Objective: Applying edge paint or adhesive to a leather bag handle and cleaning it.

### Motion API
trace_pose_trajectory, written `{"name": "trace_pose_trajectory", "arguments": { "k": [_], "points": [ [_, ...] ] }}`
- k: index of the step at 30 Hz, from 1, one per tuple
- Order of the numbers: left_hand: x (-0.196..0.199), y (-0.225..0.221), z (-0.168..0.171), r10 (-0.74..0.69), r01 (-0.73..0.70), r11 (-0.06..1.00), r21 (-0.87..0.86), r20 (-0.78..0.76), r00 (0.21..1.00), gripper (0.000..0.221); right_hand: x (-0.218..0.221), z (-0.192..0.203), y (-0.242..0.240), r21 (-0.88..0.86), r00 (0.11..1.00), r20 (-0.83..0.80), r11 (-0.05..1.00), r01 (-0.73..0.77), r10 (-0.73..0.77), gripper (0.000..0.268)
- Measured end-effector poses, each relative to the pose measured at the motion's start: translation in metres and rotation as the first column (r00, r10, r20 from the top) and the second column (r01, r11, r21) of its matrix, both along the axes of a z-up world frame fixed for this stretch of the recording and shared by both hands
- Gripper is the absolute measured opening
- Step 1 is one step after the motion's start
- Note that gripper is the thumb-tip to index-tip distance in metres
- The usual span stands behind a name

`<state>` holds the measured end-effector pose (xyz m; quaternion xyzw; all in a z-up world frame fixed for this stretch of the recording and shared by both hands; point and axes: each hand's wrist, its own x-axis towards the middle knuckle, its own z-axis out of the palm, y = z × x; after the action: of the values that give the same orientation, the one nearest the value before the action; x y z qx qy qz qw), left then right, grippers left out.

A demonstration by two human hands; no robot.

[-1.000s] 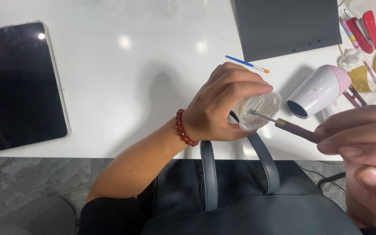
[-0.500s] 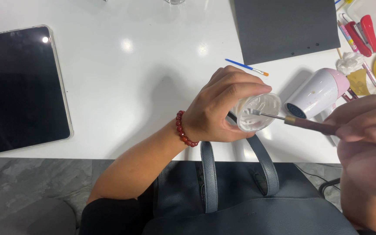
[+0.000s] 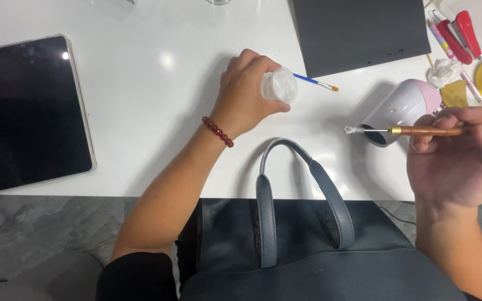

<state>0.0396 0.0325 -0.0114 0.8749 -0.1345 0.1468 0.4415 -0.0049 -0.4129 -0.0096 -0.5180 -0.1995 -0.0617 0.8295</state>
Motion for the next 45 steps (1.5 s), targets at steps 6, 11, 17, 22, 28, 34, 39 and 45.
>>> {"name": "trace_pose_trajectory", "arguments": {
  "k": [6, 11, 17, 22, 28, 34, 39, 45],
  "points": [
    [-0.005, 0.005, -0.004, 0.072, -0.018, 0.979, 0.202, -0.262, 0.962, 0.067, -0.036, -0.028, 0.036, 0.259, 0.956, -0.286, 0.966, 0.017, 0.060, 0.020],
    [-0.060, 0.027, 0.006, 0.076, -0.058, 0.992, 0.110, -0.167, 0.983, 0.037, -0.042, -0.031, 0.032, 0.344, 0.926, -0.361, 0.939, 0.025, 0.108, 0.019],
    [-0.172, 0.020, -0.019, -0.298, 0.039, 0.940, -0.339, -0.762, 0.576, 0.026, -0.058, -0.030, 0.011, 0.318, 0.931, -0.351, 0.948, 0.020, 0.098, 0.023],
    [-0.184, -0.032, -0.072, -0.815, -0.110, 0.507, -0.855, -0.517, 0.262, 0.037, -0.079, -0.025, 0.003, 0.283, 0.937, -0.341, 0.959, 0.025, 0.077, 0.028],
    [-0.158, -0.084, -0.063, -0.965, -0.076, 0.054, -0.996, -0.071, 0.251, 0.068, -0.104, -0.007, -0.003, 0.235, 0.948, -0.310, 0.972, 0.008, 0.068, 0.033],
    [-0.148, -0.093, -0.052, -0.956, -0.012, -0.115, -0.993, 0.107, 0.272, 0.045, -0.121, 0.013, 0.007, 0.218, 0.951, -0.308, 0.975, 0.033, 0.037, 0.031],
    [-0.148, -0.103, -0.052, -0.934, 0.079, -0.140, -0.987, 0.158, 0.320, 0.024, -0.143, 0.021, 0.002, 0.042, 0.946, -0.301, 0.989, 0.142, -0.123, 0.029],
    [-0.162, -0.103, -0.060, -0.876, 0.092, -0.070, -0.993, 0.105, 0.470, 0.021, -0.145, 0.020, -0.001, -0.114, 0.932, -0.280, 0.972, 0.205, -0.230, 0.022]
  ]
}}
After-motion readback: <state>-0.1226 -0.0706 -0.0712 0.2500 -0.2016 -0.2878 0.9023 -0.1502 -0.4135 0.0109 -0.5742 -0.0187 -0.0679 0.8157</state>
